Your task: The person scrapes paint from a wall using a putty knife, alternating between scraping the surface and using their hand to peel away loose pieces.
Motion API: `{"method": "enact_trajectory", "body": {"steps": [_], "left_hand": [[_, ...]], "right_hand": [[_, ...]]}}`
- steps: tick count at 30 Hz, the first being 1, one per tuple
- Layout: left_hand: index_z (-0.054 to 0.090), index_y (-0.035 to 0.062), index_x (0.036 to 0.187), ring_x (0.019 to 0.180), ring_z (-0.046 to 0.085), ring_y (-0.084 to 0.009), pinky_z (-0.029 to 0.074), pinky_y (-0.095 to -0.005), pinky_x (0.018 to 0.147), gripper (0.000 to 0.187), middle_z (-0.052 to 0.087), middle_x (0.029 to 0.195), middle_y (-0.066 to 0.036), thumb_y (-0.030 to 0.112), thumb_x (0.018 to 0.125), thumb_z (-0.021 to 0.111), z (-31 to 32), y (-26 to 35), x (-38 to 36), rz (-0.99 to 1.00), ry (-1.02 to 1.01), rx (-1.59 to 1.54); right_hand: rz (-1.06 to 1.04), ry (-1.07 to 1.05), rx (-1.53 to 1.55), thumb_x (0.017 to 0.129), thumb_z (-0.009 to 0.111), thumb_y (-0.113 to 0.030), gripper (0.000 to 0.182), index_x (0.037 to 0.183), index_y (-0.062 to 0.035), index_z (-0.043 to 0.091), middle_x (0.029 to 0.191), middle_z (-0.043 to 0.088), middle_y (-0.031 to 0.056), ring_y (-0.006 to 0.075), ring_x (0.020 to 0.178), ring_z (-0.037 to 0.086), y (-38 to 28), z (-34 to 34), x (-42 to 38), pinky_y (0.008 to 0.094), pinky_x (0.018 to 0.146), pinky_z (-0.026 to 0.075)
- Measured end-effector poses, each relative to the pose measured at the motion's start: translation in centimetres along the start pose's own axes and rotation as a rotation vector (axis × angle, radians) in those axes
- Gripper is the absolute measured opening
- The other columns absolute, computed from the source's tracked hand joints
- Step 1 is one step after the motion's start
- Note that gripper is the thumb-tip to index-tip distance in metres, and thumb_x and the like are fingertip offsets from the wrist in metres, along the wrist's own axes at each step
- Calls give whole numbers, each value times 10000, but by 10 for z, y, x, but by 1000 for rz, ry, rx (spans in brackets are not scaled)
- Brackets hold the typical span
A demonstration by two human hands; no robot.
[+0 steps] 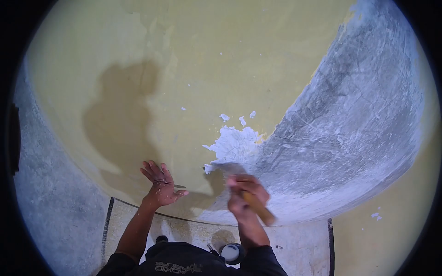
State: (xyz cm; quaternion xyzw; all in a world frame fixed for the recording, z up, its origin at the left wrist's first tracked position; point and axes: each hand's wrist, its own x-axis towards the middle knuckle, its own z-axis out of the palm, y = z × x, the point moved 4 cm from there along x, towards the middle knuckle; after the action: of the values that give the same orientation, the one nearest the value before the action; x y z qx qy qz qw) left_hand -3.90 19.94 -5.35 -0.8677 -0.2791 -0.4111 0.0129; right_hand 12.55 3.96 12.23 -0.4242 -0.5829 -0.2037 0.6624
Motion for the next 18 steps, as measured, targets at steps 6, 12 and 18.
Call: {"method": "enact_trajectory", "body": {"steps": [6, 12, 18], "left_hand": [[-161, -6, 1460, 1269, -326, -592, -175, -783, 867, 1293, -326, 1417, -365, 671, 705, 641, -1, 2, 0, -7, 4, -2], [-167, -16, 1454, 1260, -333, -597, -175, -786, 862, 1277, -331, 1408, -373, 649, 722, 641, -1, -1, -4, 2, -15, -11], [-181, -35, 1442, 1237, -347, -613, -179, -789, 850, 1272, -339, 1382, -400, 632, 736, 641, -3, 1, -2, -6, -64, -10]], "right_hand": [[26, -181, -85, 751, 717, 91, 318, 861, -28, 443, 758, 609, 145, 237, 692, 637, 0, 8, -3, 340, 673, 544], [-10, 43, 39, 779, 701, 55, 274, 865, -36, 457, 763, 605, 147, 218, 693, 625, 0, -2, 5, 348, 660, 556], [-8, 161, 5, 756, 704, 89, 279, 839, -42, 472, 768, 607, 136, 203, 682, 617, 1, -8, 7, 329, 662, 547]]}}
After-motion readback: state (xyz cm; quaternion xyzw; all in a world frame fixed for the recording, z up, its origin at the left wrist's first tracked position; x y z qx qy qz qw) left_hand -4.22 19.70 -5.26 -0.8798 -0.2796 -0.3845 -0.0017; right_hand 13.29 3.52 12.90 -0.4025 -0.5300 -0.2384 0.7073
